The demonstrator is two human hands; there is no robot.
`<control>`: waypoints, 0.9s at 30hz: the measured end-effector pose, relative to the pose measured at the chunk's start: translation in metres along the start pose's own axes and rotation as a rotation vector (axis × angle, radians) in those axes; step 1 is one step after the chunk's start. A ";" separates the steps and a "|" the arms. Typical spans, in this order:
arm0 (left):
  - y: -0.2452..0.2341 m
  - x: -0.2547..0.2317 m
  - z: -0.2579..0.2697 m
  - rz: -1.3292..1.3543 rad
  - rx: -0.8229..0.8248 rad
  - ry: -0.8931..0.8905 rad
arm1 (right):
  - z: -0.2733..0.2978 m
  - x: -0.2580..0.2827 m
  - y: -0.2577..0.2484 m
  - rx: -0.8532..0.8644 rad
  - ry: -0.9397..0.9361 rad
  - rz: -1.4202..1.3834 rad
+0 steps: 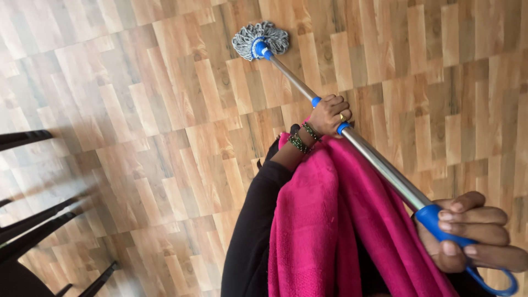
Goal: The person mops a wood-patterned floor using a mop, moving between a table and various chairs in a room.
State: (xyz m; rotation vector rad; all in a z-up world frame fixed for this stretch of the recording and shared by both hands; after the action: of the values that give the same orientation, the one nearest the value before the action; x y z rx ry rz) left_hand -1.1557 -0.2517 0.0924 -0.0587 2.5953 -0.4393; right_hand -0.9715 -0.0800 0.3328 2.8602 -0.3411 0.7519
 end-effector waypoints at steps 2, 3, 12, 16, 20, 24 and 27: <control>0.000 0.018 0.003 -0.037 0.008 -0.017 | 0.001 -0.016 0.009 -0.020 0.032 -0.011; 0.003 0.028 0.005 -0.058 0.022 -0.032 | 0.003 -0.024 0.014 -0.046 0.066 -0.006; -0.010 0.156 0.041 -0.287 0.177 -0.373 | 0.037 -0.115 0.091 -0.224 -0.094 -0.128; -0.043 0.173 0.060 -0.332 0.097 -0.577 | 0.073 -0.138 0.120 -0.096 0.103 -0.028; -0.043 0.164 0.097 -0.358 0.147 -0.775 | 0.100 -0.114 0.127 0.144 0.321 -0.042; -0.031 0.127 0.124 -0.404 0.062 -0.637 | 0.125 -0.081 0.113 0.318 0.377 0.061; -0.007 0.097 0.132 -0.391 0.115 -0.658 | 0.140 -0.062 0.081 0.216 0.380 0.046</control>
State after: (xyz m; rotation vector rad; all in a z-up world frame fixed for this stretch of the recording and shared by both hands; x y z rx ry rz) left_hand -1.1762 -0.3098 -0.0591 -0.5765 1.9017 -0.5875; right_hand -0.9799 -0.1768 0.1895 2.8182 -0.2863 1.3880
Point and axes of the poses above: each hand's wrist, its own z-axis away from the middle knuckle, its own y-axis out of the palm, x = y × z, the point moved 9 cm from there along -z, towards the middle knuckle, and after that the axes turned 5 degrees about -x, right-handed, at the moved point
